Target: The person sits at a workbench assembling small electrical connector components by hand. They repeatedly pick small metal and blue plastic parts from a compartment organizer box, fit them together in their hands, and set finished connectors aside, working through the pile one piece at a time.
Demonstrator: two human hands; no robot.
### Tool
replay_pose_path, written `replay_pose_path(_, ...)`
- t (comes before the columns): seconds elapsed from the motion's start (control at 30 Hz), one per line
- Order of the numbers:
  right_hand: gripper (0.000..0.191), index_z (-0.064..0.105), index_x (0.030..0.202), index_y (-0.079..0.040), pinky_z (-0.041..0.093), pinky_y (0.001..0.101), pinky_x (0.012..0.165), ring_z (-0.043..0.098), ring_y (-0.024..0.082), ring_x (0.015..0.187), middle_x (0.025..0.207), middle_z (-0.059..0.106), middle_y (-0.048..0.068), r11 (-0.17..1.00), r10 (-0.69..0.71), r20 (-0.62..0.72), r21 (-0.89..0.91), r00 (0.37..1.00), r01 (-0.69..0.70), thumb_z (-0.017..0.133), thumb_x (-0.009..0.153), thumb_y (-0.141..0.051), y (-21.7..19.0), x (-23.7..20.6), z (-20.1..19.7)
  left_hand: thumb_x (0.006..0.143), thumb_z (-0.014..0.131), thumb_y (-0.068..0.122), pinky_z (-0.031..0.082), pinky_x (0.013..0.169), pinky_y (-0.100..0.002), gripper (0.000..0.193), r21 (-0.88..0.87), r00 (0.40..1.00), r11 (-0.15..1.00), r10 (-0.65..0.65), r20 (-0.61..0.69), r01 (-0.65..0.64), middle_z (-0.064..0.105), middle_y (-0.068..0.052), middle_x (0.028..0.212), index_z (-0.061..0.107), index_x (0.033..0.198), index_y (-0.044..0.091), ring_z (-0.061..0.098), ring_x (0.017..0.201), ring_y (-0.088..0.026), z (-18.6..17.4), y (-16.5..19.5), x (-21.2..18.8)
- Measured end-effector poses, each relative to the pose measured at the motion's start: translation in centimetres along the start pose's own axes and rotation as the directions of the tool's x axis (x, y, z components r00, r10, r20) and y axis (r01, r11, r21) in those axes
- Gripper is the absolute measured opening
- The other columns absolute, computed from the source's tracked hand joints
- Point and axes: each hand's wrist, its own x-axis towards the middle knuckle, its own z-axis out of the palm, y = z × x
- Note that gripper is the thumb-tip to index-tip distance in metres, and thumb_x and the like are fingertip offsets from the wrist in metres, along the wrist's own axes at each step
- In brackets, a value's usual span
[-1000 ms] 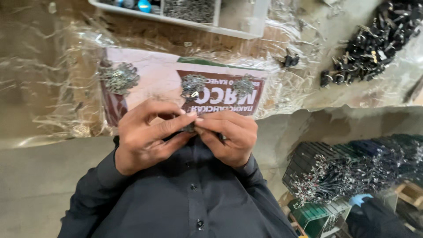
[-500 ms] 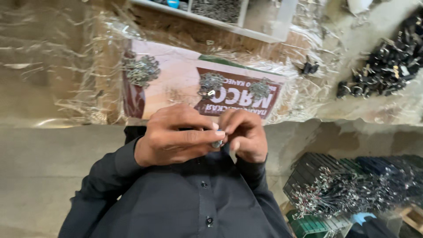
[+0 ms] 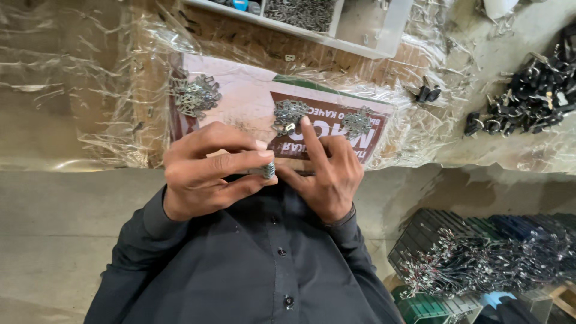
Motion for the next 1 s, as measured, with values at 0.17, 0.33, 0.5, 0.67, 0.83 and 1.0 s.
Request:
replay_pose_path(0.17,0.055,0.069,0.125,-0.007,0.05,0.041,0.075,0.06,0.026,0.086,0.097,0.059,0.004,0.984,-0.173,-0.102,0.025,0.98,0.177,0.092,0.079,-0.027,2.2,-1.8,-0.1,0.078,0.094,0.006,0.057,0.079,-0.035,0.042,-0.032,1.0,0.999,0.013,0.019,-0.012,0.068,-0.009,0.11,0.075,0.115,0.007,0.07,0.094,-0.024,0.9,0.2,0.7)
replay_pose_path(0.33,0.028,0.074,0.106,-0.006,0.053,0.0379,0.071,0.068,0.025,0.083,0.097,0.068,0.005,0.895,-0.331,-0.188,0.249,0.925,0.371,0.084,0.08,-0.002,4.4,-3.8,0.8,0.078,0.094,0.009,0.058,0.081,-0.037,0.041,-0.053,0.997,0.998,0.019,0.074,-0.015,0.069,-0.008,0.11,0.074,0.114,0.008,0.071,0.095,-0.024,1.8,0.1,1.6)
replay_pose_path(0.5,0.018,0.071,0.096,-0.002,0.052,0.0298,0.065,0.063,0.017,0.07,0.09,0.074,0.012,0.686,0.278,-0.152,0.723,0.948,-0.085,0.08,0.085,0.008,2.9,-3.9,1.2,0.08,0.093,0.008,0.058,0.08,-0.036,0.038,-0.014,0.993,1.0,0.016,0.117,-0.014,0.071,-0.008,0.11,0.076,0.114,0.008,0.072,0.095,-0.024,2.4,0.7,1.8)
replay_pose_path(0.67,0.025,0.07,0.099,0.001,0.056,0.0314,0.075,0.07,0.024,0.085,0.097,0.072,0.018,0.769,0.199,-0.3,0.638,0.933,0.041,0.081,0.081,0.015,2.2,-1.6,0.1,0.083,0.09,0.007,0.061,0.086,-0.036,0.039,-0.048,0.993,0.998,-0.033,0.115,0.039,0.07,-0.009,0.114,0.074,0.119,0.01,0.073,0.103,-0.025,2.6,0.5,1.5)
replay_pose_path(0.83,0.03,0.065,0.106,-0.002,0.058,0.03,0.075,0.072,0.024,0.087,0.097,0.074,0.017,0.774,0.084,-0.357,0.611,0.93,0.164,0.08,0.085,0.013,0.2,-1.3,-0.2,0.081,0.088,0.006,0.061,0.088,-0.036,0.044,-0.065,0.993,0.996,-0.049,0.11,0.056,0.07,-0.008,0.116,0.074,0.122,0.011,0.073,0.104,-0.025,2.6,0.1,0.9)
replay_pose_path(1.0,0.033,0.064,0.107,-0.001,0.056,0.0296,0.072,0.069,0.023,0.084,0.095,0.071,0.016,0.733,0.078,-0.308,0.663,0.948,0.155,0.075,0.083,0.018,0.0,-1.0,0.4,0.083,0.091,0.01,0.061,0.085,-0.035,0.044,-0.067,0.994,0.996,-0.056,0.09,0.062,0.07,-0.006,0.115,0.074,0.123,0.012,0.074,0.101,-0.024,2.5,0.3,0.7)
